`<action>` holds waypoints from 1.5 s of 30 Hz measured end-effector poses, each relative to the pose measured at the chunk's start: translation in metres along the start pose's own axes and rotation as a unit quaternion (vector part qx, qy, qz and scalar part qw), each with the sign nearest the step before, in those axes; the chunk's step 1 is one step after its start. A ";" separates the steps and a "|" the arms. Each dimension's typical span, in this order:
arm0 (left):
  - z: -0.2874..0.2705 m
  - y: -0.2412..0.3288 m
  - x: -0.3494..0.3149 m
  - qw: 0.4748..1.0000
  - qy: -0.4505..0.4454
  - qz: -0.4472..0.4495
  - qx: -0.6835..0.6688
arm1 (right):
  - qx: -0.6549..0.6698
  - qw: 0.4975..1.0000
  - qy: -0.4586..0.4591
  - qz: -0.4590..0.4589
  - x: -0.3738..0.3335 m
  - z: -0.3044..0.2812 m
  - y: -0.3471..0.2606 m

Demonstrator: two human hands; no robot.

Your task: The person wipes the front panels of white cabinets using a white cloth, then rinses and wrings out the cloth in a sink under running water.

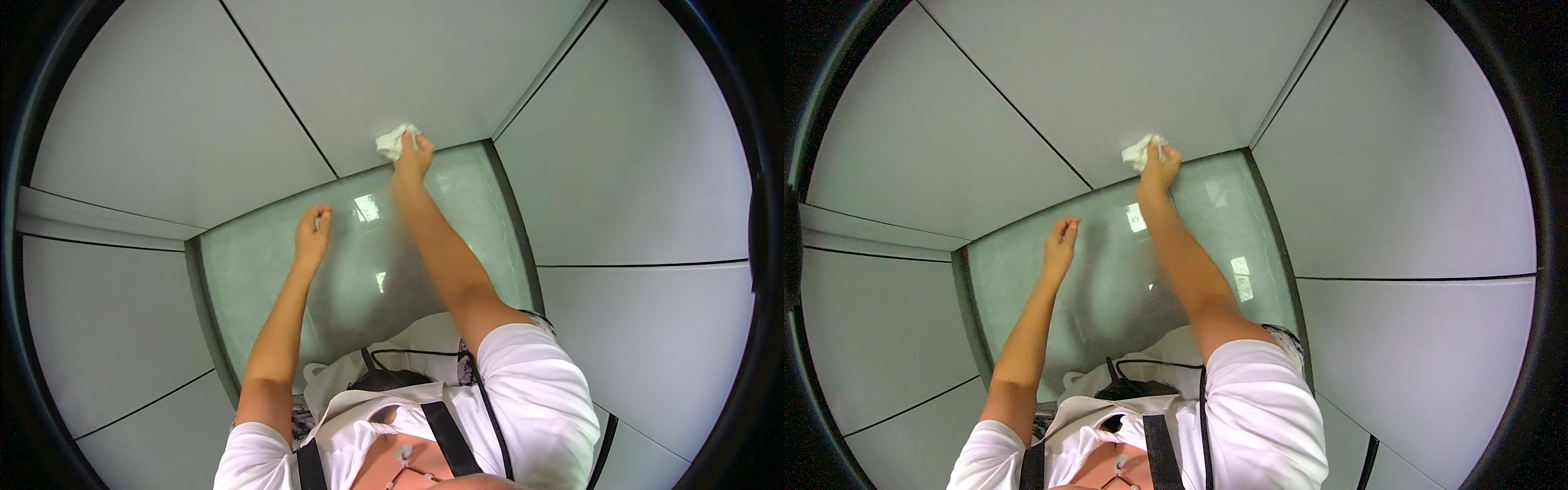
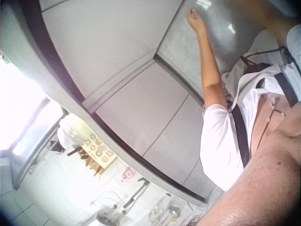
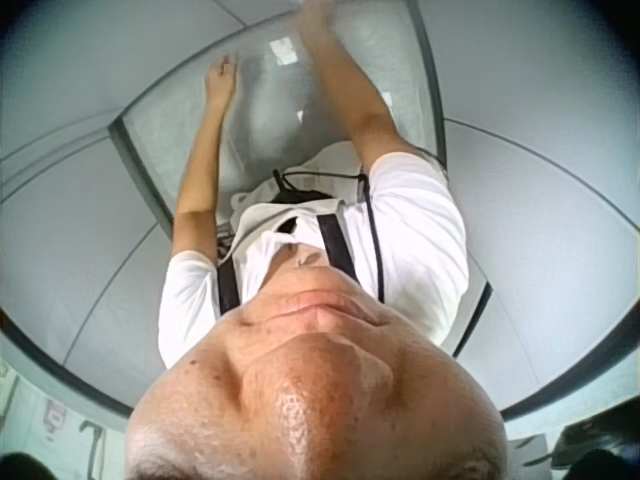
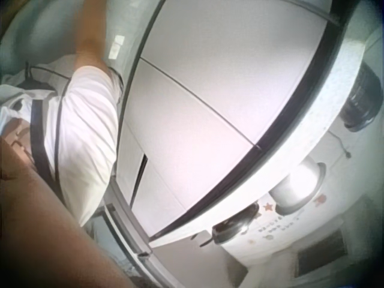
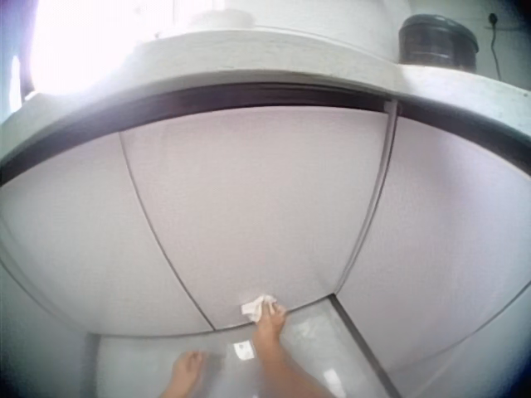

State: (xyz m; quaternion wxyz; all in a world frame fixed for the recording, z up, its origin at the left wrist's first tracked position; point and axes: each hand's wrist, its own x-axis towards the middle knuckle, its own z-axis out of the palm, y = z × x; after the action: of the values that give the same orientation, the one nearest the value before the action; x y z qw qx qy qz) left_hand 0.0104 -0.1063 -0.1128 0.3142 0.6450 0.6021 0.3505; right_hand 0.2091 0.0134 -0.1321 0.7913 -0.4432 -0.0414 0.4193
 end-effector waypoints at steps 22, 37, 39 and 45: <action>-0.010 0.069 0.098 0.986 0.080 0.085 -0.123 | -0.295 0.939 0.031 -0.171 0.084 -0.064 -0.010; -0.019 0.087 0.090 0.991 0.036 0.066 -0.110 | -0.352 0.861 -0.015 -0.368 0.048 -0.034 -0.056; -0.019 0.095 0.089 0.996 0.030 0.059 -0.058 | -0.379 0.849 0.016 -0.367 0.072 -0.045 -0.065; -0.020 0.082 0.093 0.991 0.031 0.062 -0.118 | -0.339 0.849 0.094 -0.393 0.064 -0.027 -0.088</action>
State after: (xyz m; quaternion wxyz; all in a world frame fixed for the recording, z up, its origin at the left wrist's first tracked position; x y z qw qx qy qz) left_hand 0.0416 -0.0204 -0.0271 0.3466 0.6281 0.5252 0.4578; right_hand 0.3168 0.0176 -0.1035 0.6904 -0.6681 -0.2774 -0.0108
